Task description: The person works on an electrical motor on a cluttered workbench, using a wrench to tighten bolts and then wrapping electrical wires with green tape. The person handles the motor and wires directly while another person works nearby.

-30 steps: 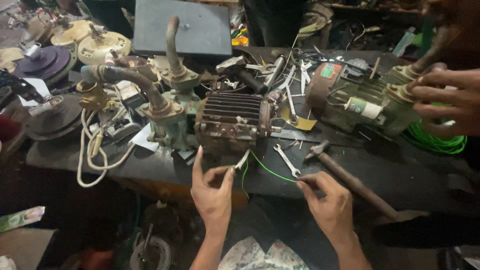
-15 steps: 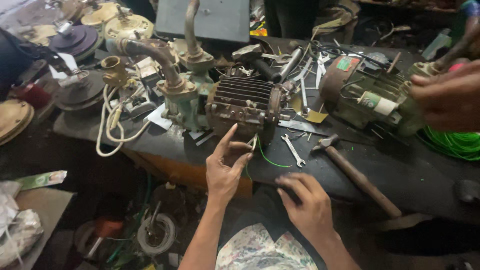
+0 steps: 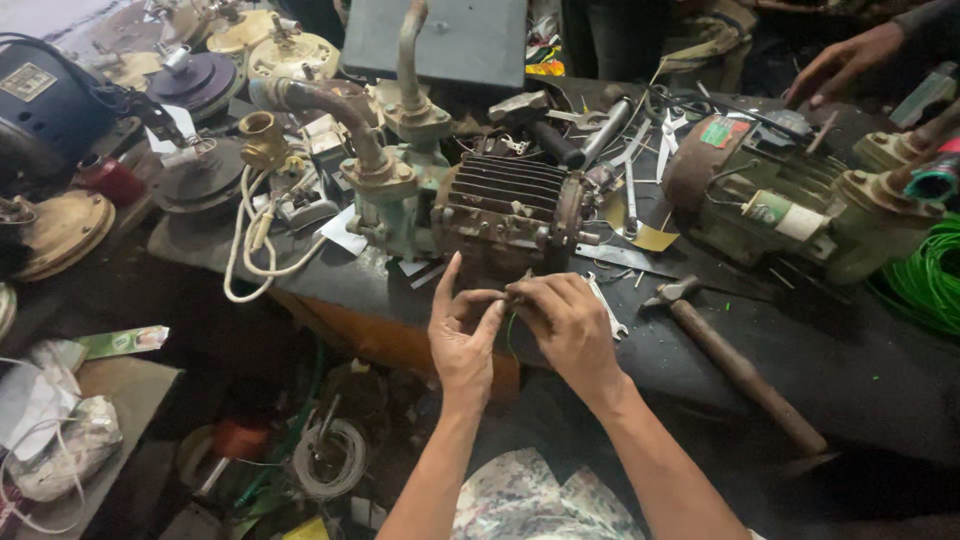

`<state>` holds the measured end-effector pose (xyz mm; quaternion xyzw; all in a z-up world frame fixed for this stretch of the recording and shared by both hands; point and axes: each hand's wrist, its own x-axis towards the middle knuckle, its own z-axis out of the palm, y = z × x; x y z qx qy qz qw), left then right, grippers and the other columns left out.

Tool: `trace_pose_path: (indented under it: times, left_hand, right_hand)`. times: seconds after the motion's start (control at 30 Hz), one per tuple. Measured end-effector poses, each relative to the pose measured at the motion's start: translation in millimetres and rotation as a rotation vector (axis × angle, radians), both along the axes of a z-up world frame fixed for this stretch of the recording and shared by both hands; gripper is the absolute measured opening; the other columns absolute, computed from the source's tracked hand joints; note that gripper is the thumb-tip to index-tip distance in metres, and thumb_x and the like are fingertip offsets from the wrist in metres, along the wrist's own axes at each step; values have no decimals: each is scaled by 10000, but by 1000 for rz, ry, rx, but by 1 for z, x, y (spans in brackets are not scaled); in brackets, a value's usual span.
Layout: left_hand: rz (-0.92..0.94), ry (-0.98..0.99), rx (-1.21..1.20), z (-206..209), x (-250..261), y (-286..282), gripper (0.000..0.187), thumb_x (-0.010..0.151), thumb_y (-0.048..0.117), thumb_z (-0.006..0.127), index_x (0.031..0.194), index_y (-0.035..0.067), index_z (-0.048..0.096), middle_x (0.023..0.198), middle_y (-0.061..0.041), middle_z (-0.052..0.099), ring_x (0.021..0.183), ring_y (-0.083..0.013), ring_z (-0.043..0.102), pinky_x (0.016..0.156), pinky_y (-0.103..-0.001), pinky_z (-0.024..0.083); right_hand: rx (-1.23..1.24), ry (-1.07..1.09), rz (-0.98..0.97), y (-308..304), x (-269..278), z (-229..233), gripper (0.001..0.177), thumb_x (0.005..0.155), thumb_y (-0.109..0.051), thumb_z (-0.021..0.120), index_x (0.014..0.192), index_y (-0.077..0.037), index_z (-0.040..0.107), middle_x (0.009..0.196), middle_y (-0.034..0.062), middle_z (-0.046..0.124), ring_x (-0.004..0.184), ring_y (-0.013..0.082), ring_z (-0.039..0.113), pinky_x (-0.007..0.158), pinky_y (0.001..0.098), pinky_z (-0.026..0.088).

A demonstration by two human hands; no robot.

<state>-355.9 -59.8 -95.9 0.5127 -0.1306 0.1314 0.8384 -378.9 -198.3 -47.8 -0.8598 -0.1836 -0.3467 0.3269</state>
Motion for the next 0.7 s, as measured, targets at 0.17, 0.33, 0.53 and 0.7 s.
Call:
trace_pose_path:
  times: [0.17,0.33,0.53,0.7]
  left_hand:
    - [-13,92,-155,-8,-5,-8,792,885,-126,669,1586,77,360,978,-68,695,941,-113,663,918,-263,523]
    - [-11,141,-202,-10,-7,-11,772,889,-127,672,1580,61,383,956,-68,682,915,-114,655,906,-268,517]
    - [-59,129,-240,2,-9,-11,755,894,-130,651,1574,65,386,1046,-104,691,964,-139,676,908,-282,549]
    - [-84,70,-216,11,-8,-10,802,858,-157,669,1557,85,360,1163,-81,649,1045,-150,679,942,-293,563]
  right_hand:
    - [151,56,80,-6,6,-11,200,801,-69,806,995,-78,760,1016,75,735,938,267,710,814,368,559]
    - [176,40,104,-7,4,-22,203,793,-42,812,984,-54,745,1039,89,733,963,278,722,831,378,569]
    - [165,-2,53,-4,1,-22,239,853,31,727,1080,-45,731,1051,117,738,972,299,727,835,381,576]
    - [166,5,42,-3,10,-9,205,854,3,749,1049,-53,722,984,111,755,919,295,745,787,371,573]
